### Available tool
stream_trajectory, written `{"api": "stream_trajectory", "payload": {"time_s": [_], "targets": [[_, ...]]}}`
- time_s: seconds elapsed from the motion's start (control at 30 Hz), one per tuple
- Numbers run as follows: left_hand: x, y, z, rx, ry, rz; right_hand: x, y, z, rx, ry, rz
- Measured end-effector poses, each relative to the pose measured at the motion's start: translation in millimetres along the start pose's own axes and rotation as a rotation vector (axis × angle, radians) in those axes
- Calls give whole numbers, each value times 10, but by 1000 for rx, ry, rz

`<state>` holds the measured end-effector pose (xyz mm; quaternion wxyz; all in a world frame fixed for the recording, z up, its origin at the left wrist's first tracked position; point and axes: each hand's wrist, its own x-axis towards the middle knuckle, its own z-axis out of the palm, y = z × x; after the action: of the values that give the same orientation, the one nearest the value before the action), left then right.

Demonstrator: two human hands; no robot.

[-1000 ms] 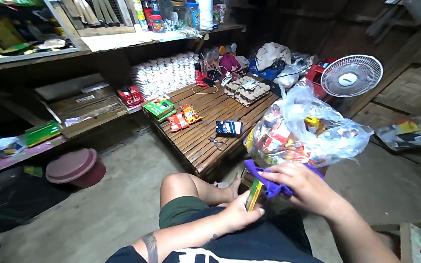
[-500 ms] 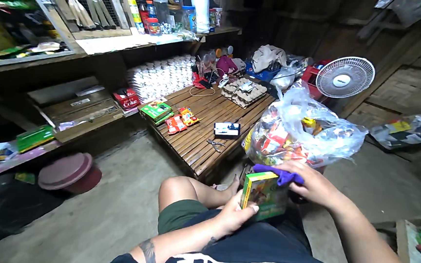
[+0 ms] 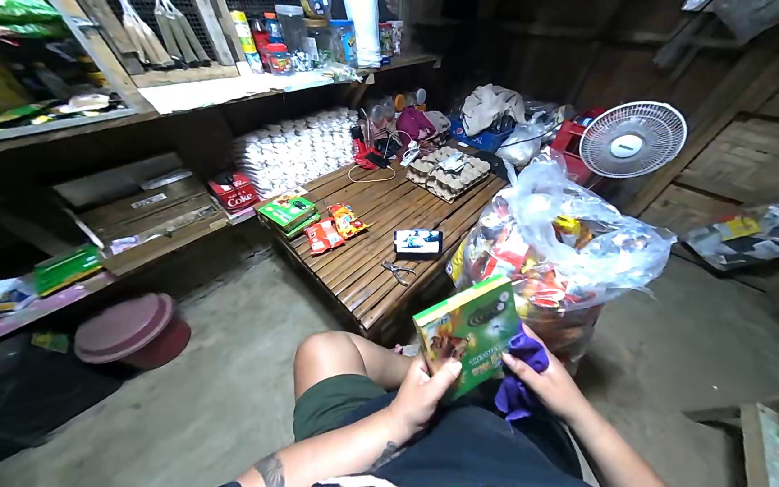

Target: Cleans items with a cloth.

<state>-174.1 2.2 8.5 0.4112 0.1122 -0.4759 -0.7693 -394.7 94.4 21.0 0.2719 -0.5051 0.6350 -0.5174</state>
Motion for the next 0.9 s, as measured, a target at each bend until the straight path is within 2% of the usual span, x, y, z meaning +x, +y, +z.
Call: {"api": "stream_trajectory", "payload": {"time_s": [0.07,0.17,0.27,0.43,0.6,0.7,0.8,0.9], "targets": [[-1,-6,12,-52,-4,-21,-30,-31,35,194,-3,57],[-11,-4,19,-106,-170,-51,-4,-116,43,428,101,145],[-39,36,-3,-121,-346,-82,86,-282,-75,459,215,234],[3,25,-54,-131,-597,-135,285,-389,-363,389,233,149],[3,51,0,-89,-501,-378,371,-650,-254,153,60,56],[-4,119,5,-67,-455,-442,475,-634,-128,25,46,-7],[-17,112,-22,-76,-378,-465,555,-426,-130,-370,101,-280],[-17,115,-45,-72,-325,-469,522,-383,-79,-527,168,-448]]}}
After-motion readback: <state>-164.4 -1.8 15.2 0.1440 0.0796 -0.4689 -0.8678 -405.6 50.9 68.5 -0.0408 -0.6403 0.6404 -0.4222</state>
